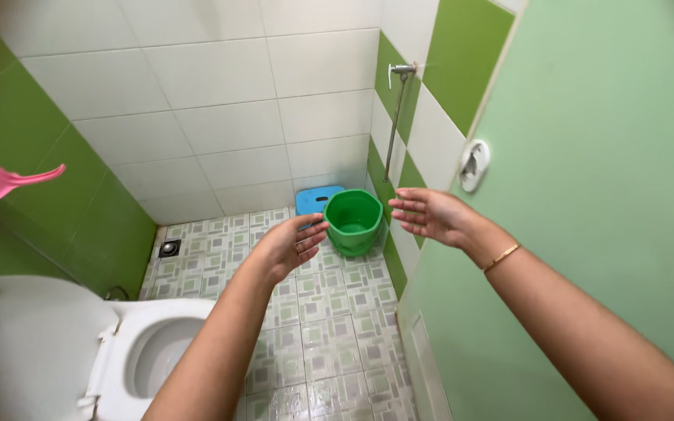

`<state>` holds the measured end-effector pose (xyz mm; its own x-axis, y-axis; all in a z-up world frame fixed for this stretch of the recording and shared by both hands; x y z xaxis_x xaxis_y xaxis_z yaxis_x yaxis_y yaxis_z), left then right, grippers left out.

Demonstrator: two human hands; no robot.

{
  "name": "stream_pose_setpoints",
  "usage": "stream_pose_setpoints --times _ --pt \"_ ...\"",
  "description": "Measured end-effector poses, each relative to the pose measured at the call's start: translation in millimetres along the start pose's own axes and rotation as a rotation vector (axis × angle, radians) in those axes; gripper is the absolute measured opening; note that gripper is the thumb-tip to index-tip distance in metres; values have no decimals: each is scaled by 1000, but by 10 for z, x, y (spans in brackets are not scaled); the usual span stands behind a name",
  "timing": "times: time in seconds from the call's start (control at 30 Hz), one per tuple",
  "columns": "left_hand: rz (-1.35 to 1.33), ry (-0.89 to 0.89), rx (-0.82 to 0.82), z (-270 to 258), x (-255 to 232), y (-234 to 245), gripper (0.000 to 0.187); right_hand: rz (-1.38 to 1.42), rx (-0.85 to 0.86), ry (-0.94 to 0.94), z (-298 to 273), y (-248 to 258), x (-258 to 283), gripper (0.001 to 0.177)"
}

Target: The person takes a bottle of toilet cleaner from a cabinet, opens it, applies the cleaner to the inside of the toilet bowl, closes the bottle, and then returns it to the cabinet.

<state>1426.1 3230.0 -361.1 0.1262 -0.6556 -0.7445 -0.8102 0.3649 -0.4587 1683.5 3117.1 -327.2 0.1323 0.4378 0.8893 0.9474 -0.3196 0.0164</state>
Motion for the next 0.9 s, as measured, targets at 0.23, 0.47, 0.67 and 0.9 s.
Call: stream_pose_setpoints --times 0.23,0.47,0.67,0.9 --pt "55 -9 2 652 -689 6 29 -3 -51 5 881 224 421 28" --pt "74 -29 75 1596 -1509 159 31 64 -91 11 1977 293 927 27" --pt "-5 -24 94 2359 -1948 585 32 60 -27 25 2729 -197 1261 30" --pt "-34 -51 -37 2838 -2425 1216 30 -11 215 7 3697 -1055 1635 28"
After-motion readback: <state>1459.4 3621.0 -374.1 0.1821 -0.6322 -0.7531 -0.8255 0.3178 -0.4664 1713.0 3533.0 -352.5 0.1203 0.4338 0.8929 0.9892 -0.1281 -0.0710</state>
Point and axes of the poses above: each hand's wrist, its own z-axis towards the middle knuckle, its own y-axis out of the back of the hand, x = y × z, the point moved 6 cm from there along z, towards the middle knuckle, and after that the axes turned 11 degrees about -z, right-handed, at the moved point
